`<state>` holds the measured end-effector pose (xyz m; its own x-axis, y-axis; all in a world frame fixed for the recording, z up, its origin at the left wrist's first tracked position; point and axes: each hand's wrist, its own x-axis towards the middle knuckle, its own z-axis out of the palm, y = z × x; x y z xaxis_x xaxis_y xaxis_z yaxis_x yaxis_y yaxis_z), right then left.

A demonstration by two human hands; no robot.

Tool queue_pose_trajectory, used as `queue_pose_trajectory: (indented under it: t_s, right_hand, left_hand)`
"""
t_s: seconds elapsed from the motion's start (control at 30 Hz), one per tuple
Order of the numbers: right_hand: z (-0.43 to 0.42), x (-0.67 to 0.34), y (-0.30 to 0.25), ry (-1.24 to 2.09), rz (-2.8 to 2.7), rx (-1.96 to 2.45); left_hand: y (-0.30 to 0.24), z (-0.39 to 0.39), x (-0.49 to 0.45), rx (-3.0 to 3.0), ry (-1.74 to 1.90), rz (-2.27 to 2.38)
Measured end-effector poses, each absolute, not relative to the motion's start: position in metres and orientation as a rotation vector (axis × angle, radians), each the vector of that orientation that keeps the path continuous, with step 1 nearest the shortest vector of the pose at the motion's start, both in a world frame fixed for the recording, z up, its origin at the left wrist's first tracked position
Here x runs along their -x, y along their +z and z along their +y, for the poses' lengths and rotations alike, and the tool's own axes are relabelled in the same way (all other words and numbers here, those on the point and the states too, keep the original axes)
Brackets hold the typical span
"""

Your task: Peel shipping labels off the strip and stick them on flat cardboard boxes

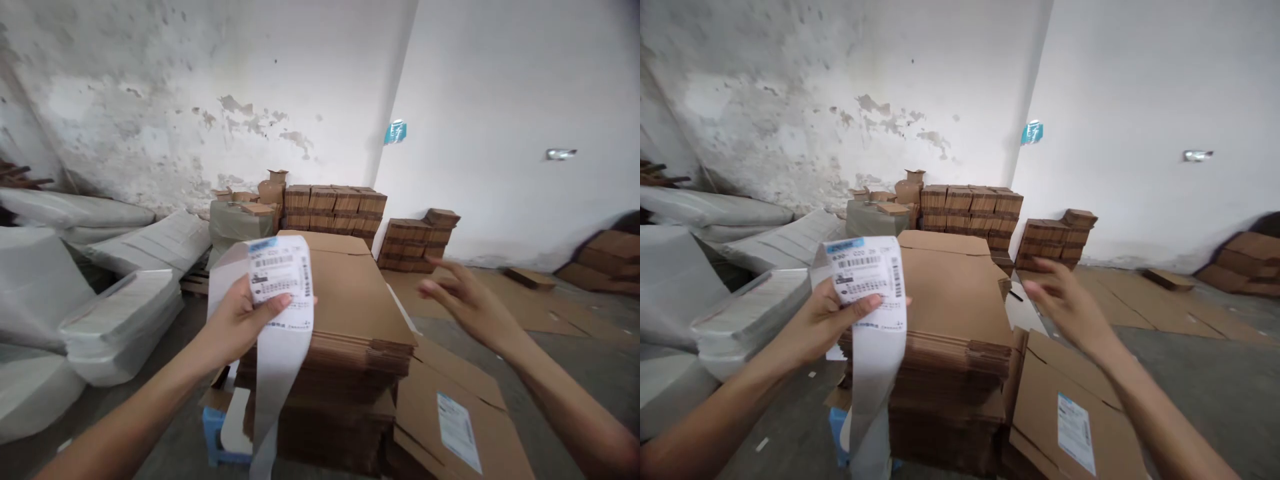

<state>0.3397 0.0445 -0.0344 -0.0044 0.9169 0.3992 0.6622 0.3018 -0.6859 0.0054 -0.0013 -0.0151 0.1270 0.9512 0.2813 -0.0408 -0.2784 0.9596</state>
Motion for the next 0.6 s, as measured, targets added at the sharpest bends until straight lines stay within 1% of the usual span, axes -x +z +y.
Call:
queue_pose_trajectory:
  t_s: [0.1, 0.13, 0.2, 0.33, 0.43, 0.53, 0.6]
  right_hand:
    - [0.034, -0.234, 0.025, 0.675, -2.107, 0.931]
    - [0.030, -0.211, 0.034, 0.698, -2.168, 0.819]
    - [0.024, -0.183, 0.035, 0.632, -2.176, 0.723]
    - [0.018, -0.170, 0.014, 0.370, -2.237, 0.648]
    - [0.016, -0.177, 0.021, 0.167, -2.328, 0.477]
    - [0.038, -0.192, 0.041, 0.238, -2.011, 0.493]
    - [0.066, -0.199, 0.041, 0.266, -1.820, 0.600]
  left_hand:
    - [-0.014, -0.007, -0.015, -1.715, 1.234, 1.018]
    - [-0.014, -0.009, -0.014, -1.731, 1.219, 1.049]
    - [-0.013, -0.014, -0.011, -1.568, 1.226, 1.011]
    - [-0.005, -0.012, 0.001, -0.890, 1.362, 0.770]
    - [-0.005, 0.007, 0.026, -0.724, 1.467, 0.822]
    - [-0.017, 0.027, 0.062, -0.586, 1.710, 0.916]
    - [-0.027, 0.032, 0.078, -0.493, 1.839, 0.983]
